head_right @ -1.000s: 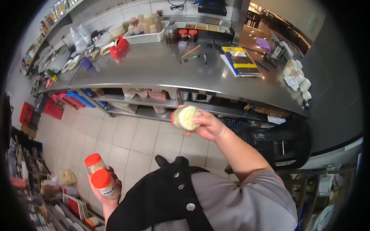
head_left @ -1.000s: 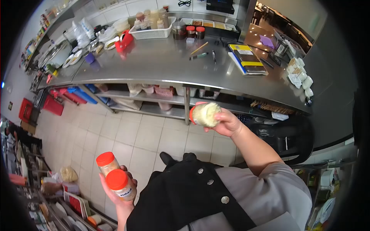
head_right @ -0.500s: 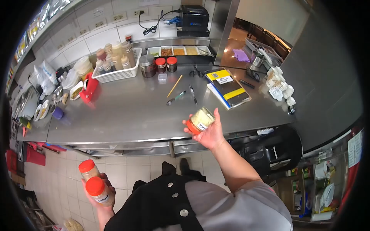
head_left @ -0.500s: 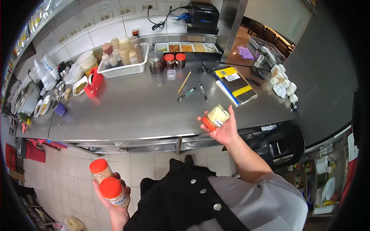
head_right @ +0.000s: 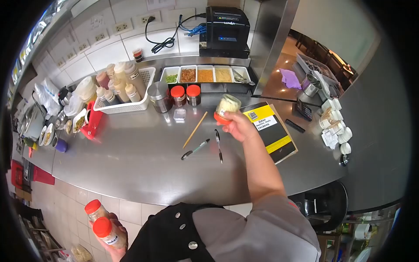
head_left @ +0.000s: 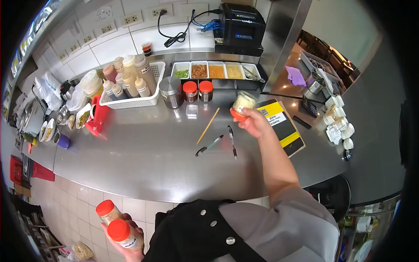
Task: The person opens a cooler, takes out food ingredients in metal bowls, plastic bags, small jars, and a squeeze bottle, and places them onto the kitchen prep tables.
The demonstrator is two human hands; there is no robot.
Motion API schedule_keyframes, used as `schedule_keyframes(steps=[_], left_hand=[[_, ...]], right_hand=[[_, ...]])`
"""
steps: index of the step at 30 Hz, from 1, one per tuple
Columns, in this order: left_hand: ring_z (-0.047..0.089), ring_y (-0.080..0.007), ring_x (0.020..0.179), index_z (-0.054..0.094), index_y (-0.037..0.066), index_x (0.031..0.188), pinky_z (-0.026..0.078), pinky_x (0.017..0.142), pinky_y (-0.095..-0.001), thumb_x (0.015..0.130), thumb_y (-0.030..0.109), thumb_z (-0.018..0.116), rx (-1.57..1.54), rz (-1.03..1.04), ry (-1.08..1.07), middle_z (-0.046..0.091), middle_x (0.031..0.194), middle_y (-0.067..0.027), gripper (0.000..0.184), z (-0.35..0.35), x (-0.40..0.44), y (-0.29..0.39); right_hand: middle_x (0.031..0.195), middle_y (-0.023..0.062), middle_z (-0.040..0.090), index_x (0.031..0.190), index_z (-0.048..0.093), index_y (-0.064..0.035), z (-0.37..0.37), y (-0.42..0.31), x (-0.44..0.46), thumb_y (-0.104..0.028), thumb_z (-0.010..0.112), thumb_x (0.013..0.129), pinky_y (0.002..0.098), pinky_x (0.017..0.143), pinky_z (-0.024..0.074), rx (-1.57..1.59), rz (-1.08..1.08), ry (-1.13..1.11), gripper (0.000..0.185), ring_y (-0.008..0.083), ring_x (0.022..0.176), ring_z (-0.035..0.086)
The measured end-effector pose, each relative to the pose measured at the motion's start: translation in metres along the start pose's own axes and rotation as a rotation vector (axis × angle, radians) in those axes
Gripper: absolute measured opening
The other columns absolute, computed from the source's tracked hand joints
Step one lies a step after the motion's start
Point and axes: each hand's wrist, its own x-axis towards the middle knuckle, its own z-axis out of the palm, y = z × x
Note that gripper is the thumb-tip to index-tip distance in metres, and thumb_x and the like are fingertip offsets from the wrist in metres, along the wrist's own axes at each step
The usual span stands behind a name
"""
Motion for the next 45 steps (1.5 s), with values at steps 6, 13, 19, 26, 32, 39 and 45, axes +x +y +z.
schedule_keyframes(steps=[6,13,19,26,32,39,45], left_hand=[[0.066,-0.0255,0.1,0.049,0.008,0.124,0.055,0.082,-0.0497,0.093,0.062,0.048,0.033,-0.065,-0.111,0.059,0.117,-0.0094,0.063,0.011,0.032,0.002],[0.066,-0.0275,0.102,0.049,0.006,0.125,0.054,0.084,-0.0522,0.093,0.062,0.047,0.01,-0.107,-0.089,0.059,0.118,-0.0119,0.064,0.016,0.056,-0.007],[0.067,-0.0271,0.096,0.05,0.006,0.123,0.057,0.077,-0.0498,0.093,0.063,0.047,0.13,-0.069,-0.096,0.06,0.114,-0.0115,0.064,0.016,0.074,-0.005],[0.067,-0.0239,0.08,0.053,0.008,0.118,0.056,0.063,-0.0424,0.092,0.063,0.045,0.188,-0.022,0.086,0.062,0.104,-0.0099,0.061,0.032,0.077,-0.012],[0.065,-0.0271,0.076,0.053,0.01,0.12,0.055,0.063,-0.0456,0.093,0.065,0.04,0.171,-0.11,-0.011,0.063,0.104,-0.0114,0.063,0.029,0.113,-0.016],[0.066,-0.0283,0.09,0.052,0.009,0.123,0.054,0.07,-0.0458,0.091,0.065,0.047,0.223,-0.234,-0.052,0.064,0.111,-0.0114,0.066,0.043,0.174,-0.054],[0.058,-0.0281,0.117,0.046,0.011,0.135,0.051,0.096,-0.0439,0.095,0.059,0.046,0.331,-0.242,-0.179,0.057,0.128,-0.0127,0.063,0.056,0.182,-0.086]], right_hand=[[0.098,0.0076,0.067,0.118,0.055,-0.0054,-0.013,-0.03,0.077,-0.035,0.078,0.074,0.0264,0.057,0.0477,-0.858,0.192,0.377,0.059,0.0157,0.071,0.067],[0.112,0.0188,0.066,0.125,0.053,-0.0023,0.004,-0.043,0.147,-0.044,0.081,0.062,0.039,0.089,0.0506,-1.775,0.174,0.3,0.08,0.0338,0.105,0.064],[0.119,0.0183,0.066,0.117,0.065,-0.0008,0.007,-0.052,0.171,-0.038,0.081,0.061,0.0377,0.092,0.0518,-1.935,0.39,0.224,0.069,0.0297,0.109,0.065],[0.121,0.019,0.065,0.113,0.068,-0.0004,-0.024,-0.064,0.152,-0.035,0.076,0.063,0.0385,0.094,0.0512,-1.932,0.413,0.39,0.062,0.0303,0.112,0.064],[0.113,0.0158,0.068,0.121,0.063,-0.0053,0.011,-0.069,0.131,-0.04,0.078,0.072,0.0399,0.09,0.0528,-2.13,0.151,0.449,0.062,0.0285,0.11,0.064],[0.093,-0.0005,0.059,0.133,0.052,-0.0081,0.208,0.029,-0.001,-0.017,0.086,0.073,0.0229,0.067,0.0498,-0.852,-0.025,-0.626,0.069,0.0051,0.075,0.058],[0.112,0.0188,0.06,0.124,0.052,-0.0017,0.224,0.091,-0.009,-0.044,0.08,0.074,0.0397,0.089,0.0488,-0.979,-0.264,-0.366,0.071,0.0328,0.102,0.061]])
